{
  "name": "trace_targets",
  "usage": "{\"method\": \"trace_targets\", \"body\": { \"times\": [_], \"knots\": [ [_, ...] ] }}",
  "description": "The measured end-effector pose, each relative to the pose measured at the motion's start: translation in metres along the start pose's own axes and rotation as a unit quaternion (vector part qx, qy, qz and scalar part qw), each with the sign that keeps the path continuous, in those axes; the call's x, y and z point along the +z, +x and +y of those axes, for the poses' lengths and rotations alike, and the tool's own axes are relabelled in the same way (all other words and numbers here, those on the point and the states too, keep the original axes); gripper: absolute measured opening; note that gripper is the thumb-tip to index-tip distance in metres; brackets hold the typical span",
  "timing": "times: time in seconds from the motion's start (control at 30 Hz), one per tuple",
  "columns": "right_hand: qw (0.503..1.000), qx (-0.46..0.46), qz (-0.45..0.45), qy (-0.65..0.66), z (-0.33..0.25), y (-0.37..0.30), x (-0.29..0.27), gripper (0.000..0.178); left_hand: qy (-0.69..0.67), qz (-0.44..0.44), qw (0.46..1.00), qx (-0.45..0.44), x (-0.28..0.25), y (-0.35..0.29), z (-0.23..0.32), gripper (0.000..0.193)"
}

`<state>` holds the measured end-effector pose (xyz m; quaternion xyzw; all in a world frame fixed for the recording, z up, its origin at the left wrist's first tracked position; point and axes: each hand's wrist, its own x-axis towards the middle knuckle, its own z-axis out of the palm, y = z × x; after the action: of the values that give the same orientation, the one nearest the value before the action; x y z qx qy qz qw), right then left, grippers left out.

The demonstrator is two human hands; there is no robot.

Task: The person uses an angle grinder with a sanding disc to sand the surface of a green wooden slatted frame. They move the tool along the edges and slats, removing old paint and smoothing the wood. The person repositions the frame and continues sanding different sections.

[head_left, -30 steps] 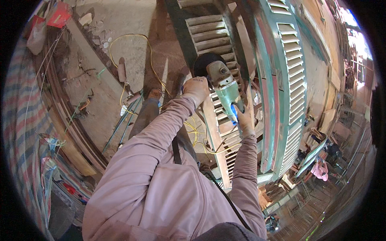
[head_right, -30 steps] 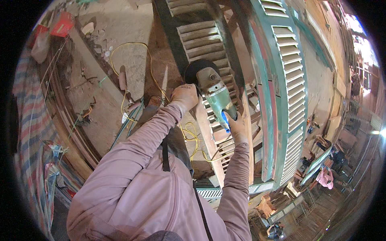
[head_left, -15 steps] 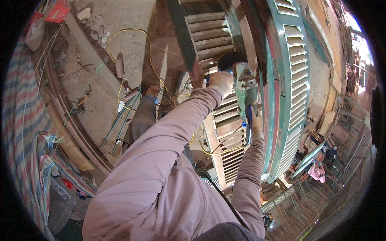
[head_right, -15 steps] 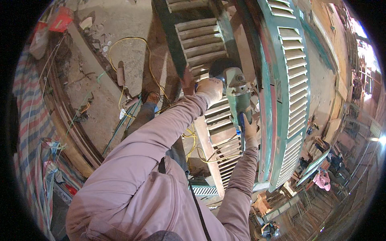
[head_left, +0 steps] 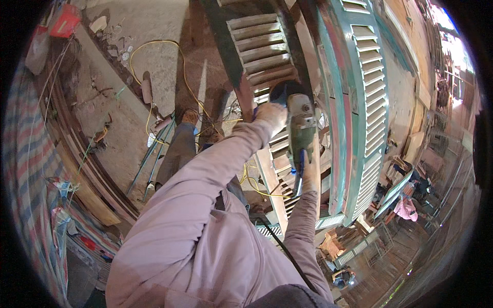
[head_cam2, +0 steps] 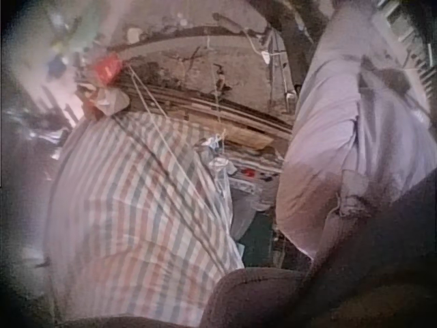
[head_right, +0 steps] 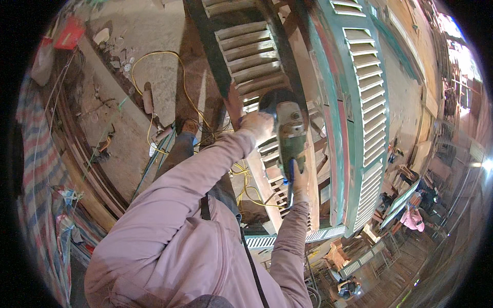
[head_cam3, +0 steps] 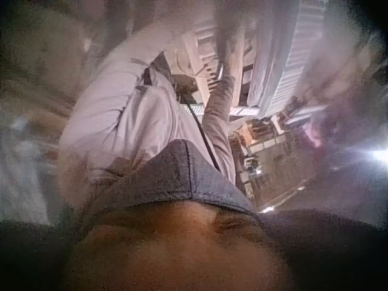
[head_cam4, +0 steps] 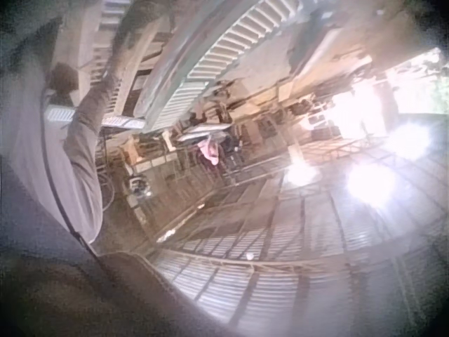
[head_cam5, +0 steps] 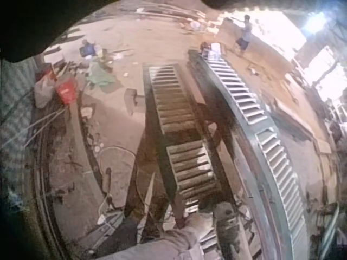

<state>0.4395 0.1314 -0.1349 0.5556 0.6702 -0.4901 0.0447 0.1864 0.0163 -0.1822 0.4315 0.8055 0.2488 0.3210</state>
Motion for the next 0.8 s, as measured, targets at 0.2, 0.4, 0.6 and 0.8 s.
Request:
{"method": "trace_targets", "body": {
  "times": [0.2, 0.4, 0.6, 0.8],
  "knots": [
    [0.987, 0.031, -0.001, -0.159, -0.016, -0.039, 0.058, 0.087, 0.050, 0.008, 0.989, -0.138, -0.021, -0.085, -0.048, 0.025],
    [0.996, -0.035, 0.000, -0.084, -0.017, 0.020, 0.064, 0.077, 0.080, 0.067, 0.989, -0.105, -0.040, -0.054, -0.075, 0.021],
    [0.997, -0.077, 0.016, -0.015, -0.088, 0.029, 0.035, 0.064, 0.061, 0.019, 0.995, -0.078, -0.050, 0.031, -0.038, 0.026],
    [1.000, -0.024, 0.000, 0.019, -0.073, 0.044, 0.016, 0.056, 0.043, 0.002, 0.996, -0.081, -0.050, 0.040, -0.019, 0.023]
  ]
}}
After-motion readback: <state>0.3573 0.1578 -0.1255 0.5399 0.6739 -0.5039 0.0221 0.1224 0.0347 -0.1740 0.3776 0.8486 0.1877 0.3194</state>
